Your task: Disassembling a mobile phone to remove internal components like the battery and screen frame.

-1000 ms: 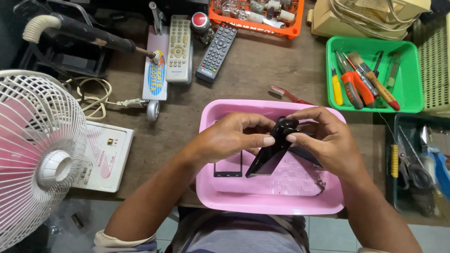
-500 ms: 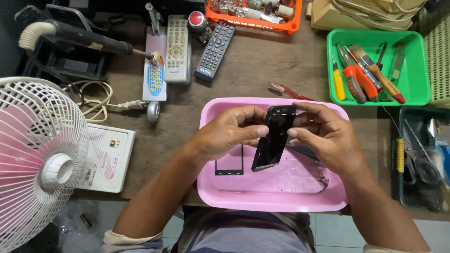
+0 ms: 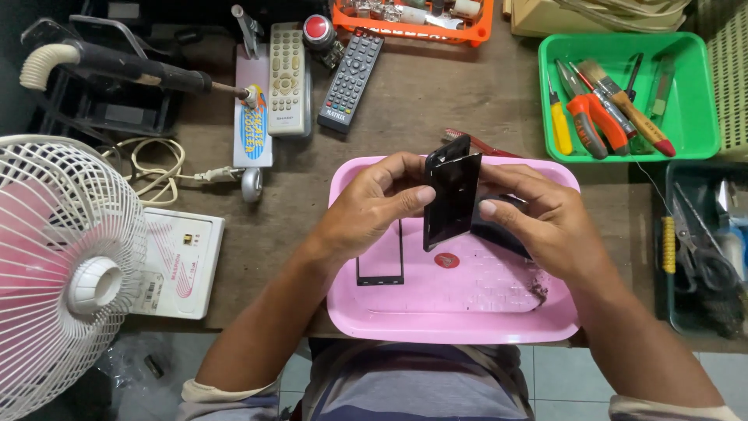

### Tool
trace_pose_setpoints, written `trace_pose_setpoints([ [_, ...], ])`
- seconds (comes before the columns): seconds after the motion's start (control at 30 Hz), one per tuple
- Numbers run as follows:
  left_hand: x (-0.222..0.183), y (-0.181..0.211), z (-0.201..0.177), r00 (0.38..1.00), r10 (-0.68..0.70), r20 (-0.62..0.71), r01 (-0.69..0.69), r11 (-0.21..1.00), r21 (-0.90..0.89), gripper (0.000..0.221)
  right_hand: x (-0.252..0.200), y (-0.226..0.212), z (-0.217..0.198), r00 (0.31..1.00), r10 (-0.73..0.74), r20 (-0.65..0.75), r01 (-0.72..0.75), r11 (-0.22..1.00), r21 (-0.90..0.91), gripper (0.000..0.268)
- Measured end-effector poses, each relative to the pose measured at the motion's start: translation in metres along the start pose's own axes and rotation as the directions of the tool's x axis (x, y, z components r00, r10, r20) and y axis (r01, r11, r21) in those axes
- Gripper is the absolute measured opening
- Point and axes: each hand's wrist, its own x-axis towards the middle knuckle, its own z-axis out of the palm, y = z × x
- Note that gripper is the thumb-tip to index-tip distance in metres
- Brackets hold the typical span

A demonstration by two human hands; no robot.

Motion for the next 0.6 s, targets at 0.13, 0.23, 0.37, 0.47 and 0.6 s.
trace_pose_setpoints([
  [0.13,0.000,-0.003,-0.001,1.000,0.007,-0.014,-0.007,1.000,-0.011,0.034,-0.008,0.027,-0.004,0.999,0.037,-0.035,-0.026,0.966,0.257,0.038],
  [0.23,-0.001,-0.001,0.001,1.000,0.014,0.004,-0.014,0.999,-0.035,0.034,-0.018,0.042,-0.008,0.999,-0.035,-0.008,0.036,0.942,0.333,0.027],
  [0.37,0.000,-0.007,-0.001,0.999,0.028,0.036,-0.025,0.996,-0.084,0.032,-0.023,0.031,-0.007,0.990,-0.138,0.006,0.132,0.957,0.259,0.027],
  [0.47,0.000,-0.011,-0.003,0.997,0.036,0.061,-0.028,0.991,-0.134,0.031,-0.022,0.043,-0.013,0.983,-0.185,0.014,0.176,0.950,0.257,0.026],
  [0.6,-0.001,-0.005,-0.001,0.998,0.023,0.064,-0.009,0.979,-0.204,0.030,-0.019,0.049,-0.012,0.991,-0.132,0.005,0.122,0.929,0.349,0.043],
])
